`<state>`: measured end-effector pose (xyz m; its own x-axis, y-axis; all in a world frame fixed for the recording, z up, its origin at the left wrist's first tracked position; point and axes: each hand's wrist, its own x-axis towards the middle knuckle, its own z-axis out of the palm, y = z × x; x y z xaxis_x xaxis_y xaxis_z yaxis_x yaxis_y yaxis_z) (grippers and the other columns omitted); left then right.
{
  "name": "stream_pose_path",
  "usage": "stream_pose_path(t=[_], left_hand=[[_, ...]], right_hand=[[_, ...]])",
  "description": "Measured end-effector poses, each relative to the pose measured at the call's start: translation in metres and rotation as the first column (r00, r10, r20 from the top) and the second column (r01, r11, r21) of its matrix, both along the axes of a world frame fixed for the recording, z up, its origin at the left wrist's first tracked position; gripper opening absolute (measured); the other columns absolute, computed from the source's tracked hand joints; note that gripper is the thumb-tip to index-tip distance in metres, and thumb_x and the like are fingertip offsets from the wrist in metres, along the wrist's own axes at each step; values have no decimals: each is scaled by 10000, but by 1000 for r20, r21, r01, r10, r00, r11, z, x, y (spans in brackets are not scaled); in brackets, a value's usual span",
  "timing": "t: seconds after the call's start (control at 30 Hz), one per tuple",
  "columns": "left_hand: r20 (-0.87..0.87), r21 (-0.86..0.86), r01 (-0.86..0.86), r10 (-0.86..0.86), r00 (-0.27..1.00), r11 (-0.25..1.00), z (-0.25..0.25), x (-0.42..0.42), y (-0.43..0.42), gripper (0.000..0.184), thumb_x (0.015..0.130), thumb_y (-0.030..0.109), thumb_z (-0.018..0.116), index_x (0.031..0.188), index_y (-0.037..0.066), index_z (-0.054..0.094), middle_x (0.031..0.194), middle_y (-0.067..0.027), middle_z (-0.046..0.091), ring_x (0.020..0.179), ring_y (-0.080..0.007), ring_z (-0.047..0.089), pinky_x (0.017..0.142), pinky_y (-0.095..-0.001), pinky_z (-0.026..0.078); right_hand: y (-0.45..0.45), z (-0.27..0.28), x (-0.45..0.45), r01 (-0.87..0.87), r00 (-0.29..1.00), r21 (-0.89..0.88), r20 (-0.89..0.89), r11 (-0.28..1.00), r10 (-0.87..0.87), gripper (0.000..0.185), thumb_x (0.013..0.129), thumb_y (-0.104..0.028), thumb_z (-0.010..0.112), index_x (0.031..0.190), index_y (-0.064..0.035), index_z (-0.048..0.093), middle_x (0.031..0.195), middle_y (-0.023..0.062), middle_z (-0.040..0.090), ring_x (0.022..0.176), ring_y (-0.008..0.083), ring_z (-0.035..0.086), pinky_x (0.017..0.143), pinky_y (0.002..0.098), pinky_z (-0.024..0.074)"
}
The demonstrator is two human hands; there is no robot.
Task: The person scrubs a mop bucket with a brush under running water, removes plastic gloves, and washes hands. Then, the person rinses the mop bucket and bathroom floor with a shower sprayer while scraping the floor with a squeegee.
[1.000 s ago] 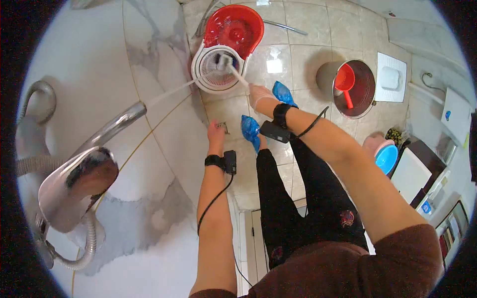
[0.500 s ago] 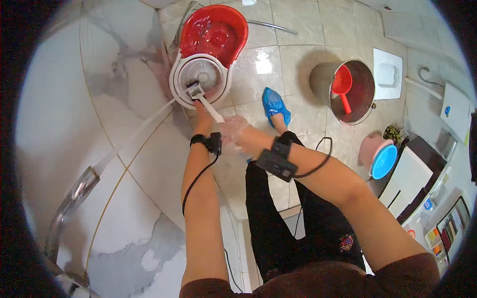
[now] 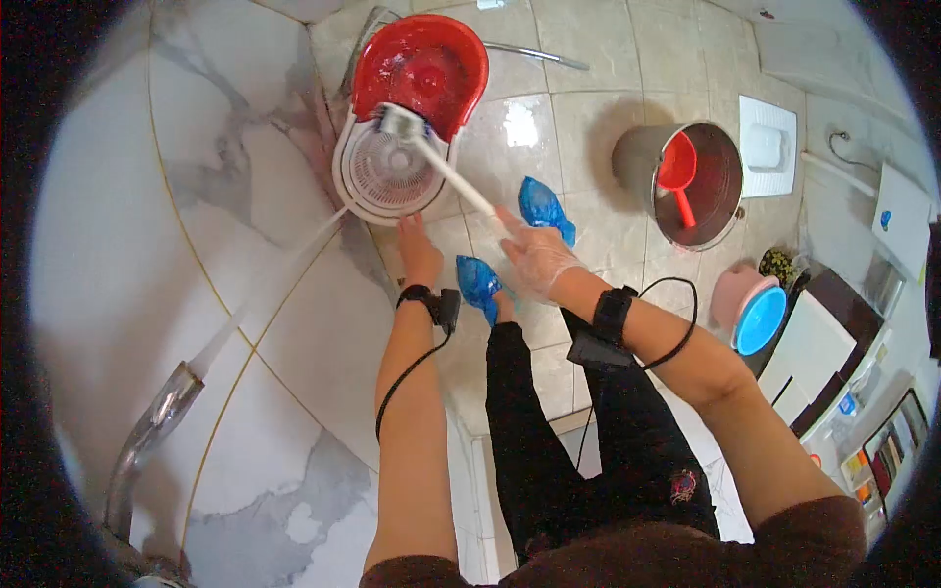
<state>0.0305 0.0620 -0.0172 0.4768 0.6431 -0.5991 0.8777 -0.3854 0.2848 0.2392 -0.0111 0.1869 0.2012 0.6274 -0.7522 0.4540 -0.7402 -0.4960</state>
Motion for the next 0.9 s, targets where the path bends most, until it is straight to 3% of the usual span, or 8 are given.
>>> stream_pose_path(t=[0.1, 0.3, 0.4, 0.47, 0.6, 0.77, 0.83, 0.9], left_hand=[[42, -26, -14, 15, 999, 1000, -2, -3, -6, 742, 679, 15, 505, 1332, 35, 154, 1378, -213, 73, 1270, -364, 108, 1011, -443, 184], [68, -96, 50, -43, 997, 994, -44, -29, 3, 688, 682, 17, 511, 1302, 11, 213, 1360, -220, 151, 1236, -353, 208, 987, -395, 258], [57, -142, 47, -39, 998, 989, -99, -53, 8, 615, 690, 20, 512, 1262, 2, 287, 1319, -218, 251, 1191, -337, 297, 944, -365, 323], [59, -169, -139, 150, 987, 976, -11, -19, 31, 554, 702, 29, 507, 1227, -6, 337, 1277, -216, 325, 1157, -329, 346, 912, -350, 358], [286, -72, -261, 270, 919, 963, 0, -10, 51, 459, 736, 107, 524, 1163, -16, 411, 1190, -205, 401, 1176, -351, 305, 986, -432, 244], [1, 35, 338, -338, 941, 940, -35, -2, 61, 420, 759, 107, 491, 1173, 57, 444, 1238, -193, 392, 1192, -311, 318, 991, -456, 210], [-72, 205, 380, -373, 925, 902, -50, 2, 58, 404, 758, 96, 475, 1160, 78, 459, 1191, -180, 443, 1159, -309, 363, 980, -443, 234], [-138, 260, 416, -393, 909, 871, -53, 4, 60, 383, 757, 80, 457, 1139, 89, 476, 1143, -165, 488, 1121, -298, 408, 960, -428, 265]], right_hand=[[-52, -28, -12, 3, 992, 125, 123, 992, -19, 472, 828, -220, 460, 1267, -114, 322, 715, 240, 569, 710, 376, 574, 660, 414, 451], [-100, 10, -56, 254, 936, -120, -219, 960, -276, 422, 828, -220, 466, 1234, -167, 366, 794, 233, 564, 757, 392, 558, 662, 428, 452], [-82, -8, -72, 175, 975, 160, -167, 971, -148, 432, 825, -215, 468, 1240, -156, 360, 810, 236, 558, 755, 395, 552, 655, 416, 448], [-44, -7, -70, 231, 947, 88, -250, 969, -203, 452, 823, -213, 467, 1255, -156, 349, 809, 231, 556, 732, 384, 551, 645, 408, 441], [-6, -4, -49, 256, 887, 66, -413, 964, -207, 454, 825, -226, 471, 1253, -124, 360, 869, 215, 567, 737, 329, 557, 684, 372, 437], [-43, -9, -17, 355, 901, 259, -350, 899, -255, 449, 814, -212, 499, 1227, -67, 400, 1064, 227, 520, 892, 314, 551, 786, 341, 430], [-80, -30, 2, 272, 962, 342, -98, 899, -254, 452, 824, -126, 512, 1250, -49, 383, 1062, 84, 557, 891, 104, 501, 813, 255, 399], [-104, -43, 13, 729, 673, 188, -369, 658, -640, 432, 815, -67, 501, 1229, -2, 394, 1195, 130, 471, 1077, 172, 454, 902, 264, 344]])
